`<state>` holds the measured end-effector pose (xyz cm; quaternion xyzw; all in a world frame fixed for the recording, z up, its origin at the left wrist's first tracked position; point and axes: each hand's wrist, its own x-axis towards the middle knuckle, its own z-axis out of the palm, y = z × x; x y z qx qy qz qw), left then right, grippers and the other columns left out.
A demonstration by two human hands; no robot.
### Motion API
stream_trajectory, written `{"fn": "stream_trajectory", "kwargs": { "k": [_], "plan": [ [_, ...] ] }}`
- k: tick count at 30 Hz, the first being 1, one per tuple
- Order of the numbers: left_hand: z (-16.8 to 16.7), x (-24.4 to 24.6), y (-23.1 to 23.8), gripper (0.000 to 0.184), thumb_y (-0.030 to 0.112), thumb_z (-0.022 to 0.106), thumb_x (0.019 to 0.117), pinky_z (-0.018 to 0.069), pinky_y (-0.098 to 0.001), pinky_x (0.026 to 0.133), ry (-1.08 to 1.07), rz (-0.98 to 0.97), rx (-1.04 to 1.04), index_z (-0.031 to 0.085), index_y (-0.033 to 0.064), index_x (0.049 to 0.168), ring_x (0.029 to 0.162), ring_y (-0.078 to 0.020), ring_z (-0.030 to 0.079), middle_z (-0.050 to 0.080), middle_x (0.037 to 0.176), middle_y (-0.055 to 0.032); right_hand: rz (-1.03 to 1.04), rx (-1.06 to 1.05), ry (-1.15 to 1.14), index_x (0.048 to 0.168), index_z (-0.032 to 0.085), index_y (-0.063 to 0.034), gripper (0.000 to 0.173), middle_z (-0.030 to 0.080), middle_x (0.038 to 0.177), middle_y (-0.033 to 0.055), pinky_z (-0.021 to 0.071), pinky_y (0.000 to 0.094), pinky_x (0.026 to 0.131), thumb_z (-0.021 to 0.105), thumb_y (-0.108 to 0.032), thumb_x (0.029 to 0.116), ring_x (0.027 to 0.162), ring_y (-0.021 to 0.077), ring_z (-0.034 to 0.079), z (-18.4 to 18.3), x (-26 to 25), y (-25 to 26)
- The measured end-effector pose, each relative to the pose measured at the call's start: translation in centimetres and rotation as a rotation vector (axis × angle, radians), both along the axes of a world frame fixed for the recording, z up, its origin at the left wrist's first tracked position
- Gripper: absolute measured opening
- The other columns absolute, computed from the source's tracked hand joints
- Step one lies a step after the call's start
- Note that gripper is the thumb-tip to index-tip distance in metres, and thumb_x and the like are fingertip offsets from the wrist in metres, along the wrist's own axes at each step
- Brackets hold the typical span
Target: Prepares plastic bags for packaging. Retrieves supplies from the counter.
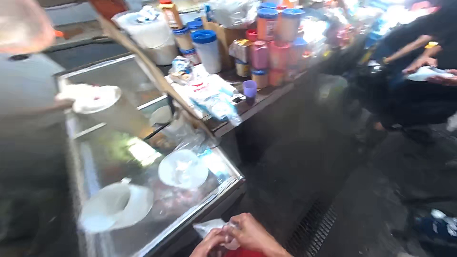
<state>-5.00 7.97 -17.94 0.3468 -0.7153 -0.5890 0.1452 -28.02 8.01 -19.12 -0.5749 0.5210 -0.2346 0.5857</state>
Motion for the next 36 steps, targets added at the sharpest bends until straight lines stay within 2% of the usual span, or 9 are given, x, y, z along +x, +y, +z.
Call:
{"fn": "stream_trajectory", "kwargs": {
  "k": [4,9,13,18,21,28,31,33,36],
  "plan": [
    [0.6,-0.5,1.2,0.040,0.012,0.067,0.0867,0.0539,-0.0363,0.098,0.038,-0.071,-0.076,0.070,0.0039,0.126,0.116,-0.0205,0.061,0.058,0.135,-0.0163,0.112,-0.038,0.190,0.111,0.070,-0.0069,0.040,0.072,0.094,0.0112,0.0575,0.0489,0.084,0.067,-0.044,0.0956,0.088,0.0246,0.070,2.0,-1.2,0.0],
    [1.3,-0.9,2.2,0.028,0.009,0.063,0.0886,0.0449,-0.0621,0.096,-0.162,-0.211,-0.153,0.072,0.0044,0.114,0.124,-0.0349,0.056,0.056,0.139,-0.0161,0.319,0.075,0.167,0.113,0.070,-0.0090,0.030,0.073,0.093,0.0076,0.0609,0.0421,0.075,0.066,-0.031,0.0930,0.077,0.0184,0.072,1.8,-0.7,0.0],
    [0.0,0.0,2.5,0.026,0.009,0.065,0.0903,0.0484,-0.0443,0.103,-0.016,-0.145,-0.080,0.072,-0.0012,0.113,0.122,-0.0300,0.056,0.056,0.137,-0.0198,0.340,0.144,0.131,0.118,0.068,-0.0082,0.036,0.073,0.091,0.0068,0.0631,0.0395,0.067,0.071,-0.028,0.0876,0.070,0.0171,0.071,0.9,0.0,-0.2],
    [-1.6,2.2,3.3,0.034,0.016,0.063,0.0933,0.0516,-0.0288,0.090,0.206,0.061,0.227,0.070,0.0024,0.124,0.104,-0.0131,0.059,0.057,0.133,-0.0117,0.328,0.241,0.076,0.122,0.066,-0.0056,0.044,0.075,0.094,0.0054,0.0634,0.0387,0.068,0.071,-0.016,0.0802,0.073,0.0170,0.072,0.2,1.6,-0.8],
    [-3.3,3.9,3.8,0.044,0.038,0.059,0.1009,0.0534,-0.0240,0.081,0.529,0.206,0.320,0.071,0.0008,0.122,0.094,-0.0060,0.061,0.060,0.132,-0.0083,0.348,0.228,0.027,0.123,0.066,-0.0063,0.040,0.074,0.090,0.0038,0.0626,0.0353,0.064,0.071,-0.015,0.0839,0.069,0.0149,0.071,-0.3,3.1,-1.6],
    [-2.0,7.1,0.0,0.055,0.051,0.056,0.1017,0.0533,-0.0274,0.088,0.783,0.230,0.285,0.071,0.0017,0.122,0.102,-0.0093,0.062,0.061,0.133,-0.0098,0.249,-0.148,-0.096,0.138,0.060,-0.0079,0.056,0.069,0.100,0.0020,0.0563,0.0247,0.062,0.075,-0.029,0.0884,0.075,0.0076,0.064,0.1,4.9,-3.6],
    [0.4,7.6,-2.2,0.052,0.044,0.059,0.1014,0.0541,-0.0276,0.091,0.667,0.164,0.175,0.070,-0.0031,0.120,0.104,-0.0115,0.062,0.060,0.130,-0.0130,0.232,-0.440,0.082,0.144,0.059,-0.0151,0.070,0.062,0.112,0.0104,0.0571,0.0263,0.076,0.081,-0.041,0.0819,0.091,0.0107,0.061,1.0,6.9,-3.9],
    [2.8,7.7,-4.1,0.047,0.037,0.060,0.1008,0.0526,-0.0280,0.096,0.552,0.083,0.057,0.070,-0.0030,0.122,0.111,-0.0134,0.060,0.059,0.129,-0.0138,0.137,-0.602,0.193,0.139,0.065,-0.0239,0.062,0.062,0.114,0.0126,0.0564,0.0345,0.085,0.078,-0.040,0.0811,0.101,0.0186,0.061,1.2,8.7,-4.4],
    [6.3,7.5,-6.9,0.042,0.026,0.063,0.0957,0.0453,-0.0334,0.110,0.358,-0.023,-0.159,0.069,-0.0014,0.127,0.126,-0.0211,0.055,0.060,0.133,-0.0163,-0.026,-0.723,0.239,0.129,0.072,-0.0258,0.039,0.065,0.106,0.0085,0.0537,0.0348,0.086,0.070,-0.033,0.0912,0.099,0.0189,0.061,1.3,10.0,-5.7]
  ]
}}
